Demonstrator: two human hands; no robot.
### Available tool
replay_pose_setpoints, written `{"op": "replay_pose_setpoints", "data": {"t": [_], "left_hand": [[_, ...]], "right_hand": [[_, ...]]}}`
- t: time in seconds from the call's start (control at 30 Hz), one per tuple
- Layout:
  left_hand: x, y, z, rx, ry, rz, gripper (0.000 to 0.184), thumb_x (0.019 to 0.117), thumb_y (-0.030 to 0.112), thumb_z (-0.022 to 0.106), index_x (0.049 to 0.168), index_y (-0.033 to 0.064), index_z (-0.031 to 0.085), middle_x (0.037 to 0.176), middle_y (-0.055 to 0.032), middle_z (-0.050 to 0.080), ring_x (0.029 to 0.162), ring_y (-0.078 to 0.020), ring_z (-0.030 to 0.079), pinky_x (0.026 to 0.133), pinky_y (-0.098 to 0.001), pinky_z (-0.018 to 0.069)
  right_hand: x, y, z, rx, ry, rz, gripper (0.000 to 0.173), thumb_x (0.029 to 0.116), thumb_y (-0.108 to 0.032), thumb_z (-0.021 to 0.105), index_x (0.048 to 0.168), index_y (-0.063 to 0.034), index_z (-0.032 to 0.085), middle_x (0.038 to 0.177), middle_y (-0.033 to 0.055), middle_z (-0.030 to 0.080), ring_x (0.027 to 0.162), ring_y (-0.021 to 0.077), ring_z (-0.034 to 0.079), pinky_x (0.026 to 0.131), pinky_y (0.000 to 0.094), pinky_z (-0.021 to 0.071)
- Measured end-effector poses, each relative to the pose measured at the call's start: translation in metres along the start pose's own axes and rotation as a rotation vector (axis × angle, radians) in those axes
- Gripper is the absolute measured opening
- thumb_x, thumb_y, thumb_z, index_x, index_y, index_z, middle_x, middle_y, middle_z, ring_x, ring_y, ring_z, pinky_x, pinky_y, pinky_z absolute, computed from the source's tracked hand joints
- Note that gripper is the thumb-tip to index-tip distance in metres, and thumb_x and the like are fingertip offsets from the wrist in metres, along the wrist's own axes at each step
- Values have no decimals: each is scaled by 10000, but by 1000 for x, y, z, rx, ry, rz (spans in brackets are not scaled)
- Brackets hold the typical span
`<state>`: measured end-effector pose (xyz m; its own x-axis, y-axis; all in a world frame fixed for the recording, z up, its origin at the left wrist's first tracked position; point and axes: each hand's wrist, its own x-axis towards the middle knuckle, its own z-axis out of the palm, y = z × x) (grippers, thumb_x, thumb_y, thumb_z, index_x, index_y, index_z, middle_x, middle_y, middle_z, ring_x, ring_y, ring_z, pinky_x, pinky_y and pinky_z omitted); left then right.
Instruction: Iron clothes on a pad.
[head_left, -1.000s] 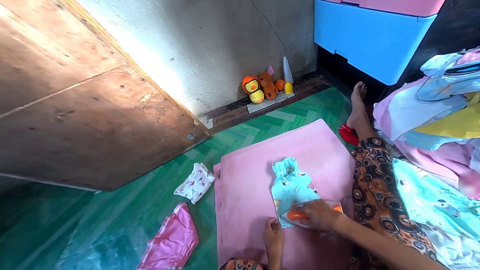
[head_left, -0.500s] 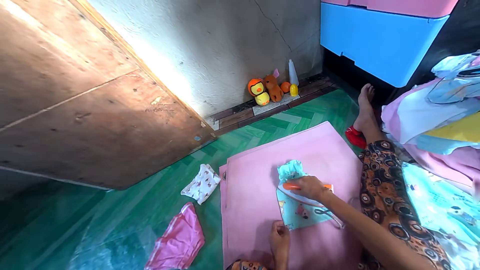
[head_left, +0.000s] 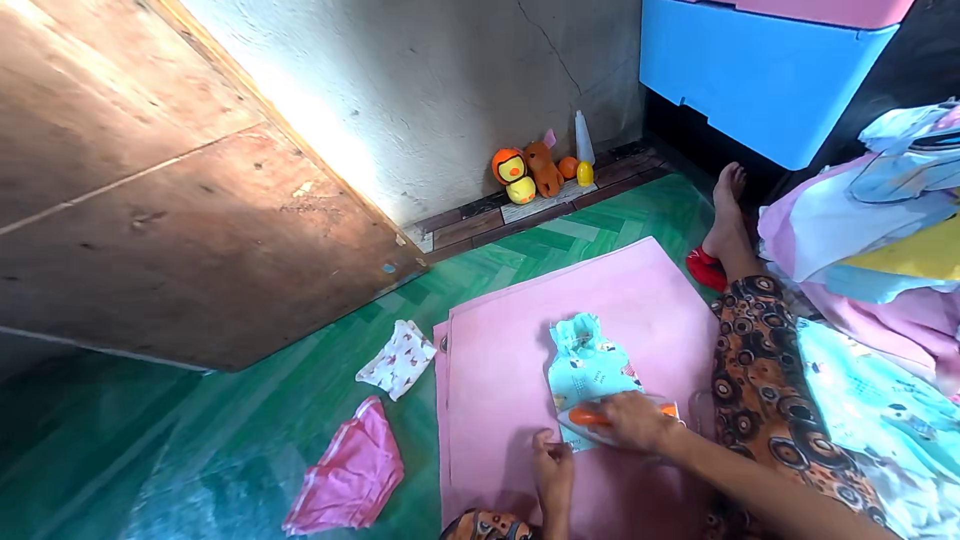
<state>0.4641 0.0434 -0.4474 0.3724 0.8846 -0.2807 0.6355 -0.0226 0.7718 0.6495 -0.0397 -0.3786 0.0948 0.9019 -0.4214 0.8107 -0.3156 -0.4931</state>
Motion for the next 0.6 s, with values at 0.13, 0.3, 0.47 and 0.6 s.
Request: {"op": "replay_pose_setpoints", "data": {"t": [0.13,0.3,0.47,0.6], "left_hand": [[0,0,-1,-9,-24,-17,431,920,15,688,1317,-86,557,973,-226,715,848,-304,703,807,-477,572],[1,-3,0,-15,-47,-22,337,941,23,677,1252,-88,610,1001,-229,710,868,-302,701,820,-472,574],[2,-4,0,-10,-39,-3,322,937,21,678,1238,-82,626,988,-222,716,865,-299,702,826,-473,571],[2,-4,1,-1,-30,-14,325,928,19,682,1234,-75,626,977,-210,719,857,-293,704,819,-470,572]], "right_hand": [[30,10,-23,7,72,43,498,1082,-430,488,1550,-263,484,1272,251,672,1174,464,644,977,648,489],[53,19,-48,15,97,80,515,1070,-446,513,1553,-269,482,1301,225,674,1210,441,639,996,640,486],[37,16,-32,45,49,57,504,1071,-446,510,1546,-281,491,1265,235,686,1186,453,646,981,653,486],[2,4,-6,35,5,3,483,1072,-444,500,1529,-289,512,1254,220,694,1169,441,656,974,646,494]]}}
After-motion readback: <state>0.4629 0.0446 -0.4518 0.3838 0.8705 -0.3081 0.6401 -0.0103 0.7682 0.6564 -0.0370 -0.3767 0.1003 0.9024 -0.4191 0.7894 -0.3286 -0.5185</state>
